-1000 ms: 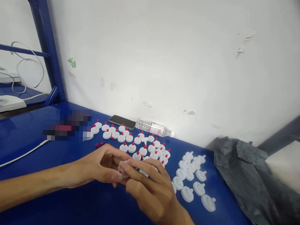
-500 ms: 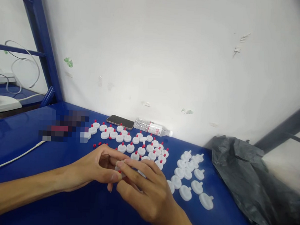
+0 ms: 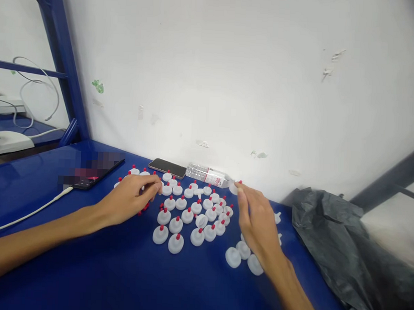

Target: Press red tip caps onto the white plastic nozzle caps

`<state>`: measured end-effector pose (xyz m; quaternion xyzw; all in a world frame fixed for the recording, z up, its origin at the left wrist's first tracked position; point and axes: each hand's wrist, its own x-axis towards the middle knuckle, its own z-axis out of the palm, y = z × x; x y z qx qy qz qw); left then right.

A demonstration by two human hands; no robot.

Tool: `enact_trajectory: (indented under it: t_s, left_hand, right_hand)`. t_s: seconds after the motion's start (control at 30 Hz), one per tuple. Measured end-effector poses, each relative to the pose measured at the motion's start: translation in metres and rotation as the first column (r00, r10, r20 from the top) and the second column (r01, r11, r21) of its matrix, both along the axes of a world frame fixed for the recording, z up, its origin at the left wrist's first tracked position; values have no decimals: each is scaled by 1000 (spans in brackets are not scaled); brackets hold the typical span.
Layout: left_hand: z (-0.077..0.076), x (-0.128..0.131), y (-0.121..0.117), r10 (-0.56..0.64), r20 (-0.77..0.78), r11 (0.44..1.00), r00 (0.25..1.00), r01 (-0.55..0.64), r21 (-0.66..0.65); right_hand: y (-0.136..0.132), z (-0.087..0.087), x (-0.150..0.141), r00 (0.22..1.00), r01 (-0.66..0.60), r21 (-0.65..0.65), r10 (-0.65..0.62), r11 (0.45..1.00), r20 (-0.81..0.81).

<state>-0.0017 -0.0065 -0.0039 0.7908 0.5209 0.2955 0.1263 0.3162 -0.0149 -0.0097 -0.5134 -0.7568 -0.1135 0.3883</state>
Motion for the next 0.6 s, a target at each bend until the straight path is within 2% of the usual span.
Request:
enact_trajectory:
  t_s: [0.1, 0.17, 0.27, 0.43, 0.5, 0.6]
  left_hand:
    - [-10, -9, 14, 153, -278, 979, 948, -107, 175]
    - [-17, -12, 18, 203, -400, 971, 894, -132, 198]
    - [-25, -11, 17, 229, -482, 970, 846, -157, 185]
    - [-30, -9, 13, 213, -531, 975, 820, -145, 168]
    - [-30, -10, 12, 199, -533, 978, 822, -133, 159]
    - [-30, -10, 10, 158, -531, 985, 832, -95, 144]
  right_hand:
    - [9, -2, 15, 999, 51, -178, -51, 983, 3]
    - [12, -6, 19, 997, 63, -274, -51, 960, 50]
    - [14, -14, 20, 992, 71, -367, -25, 928, 127]
    - [15, -7, 26, 988, 85, -363, -30, 928, 154]
    - [16, -1, 35, 971, 191, -332, -128, 924, 202]
    - [18, 1, 50, 893, 412, -289, -320, 864, 316]
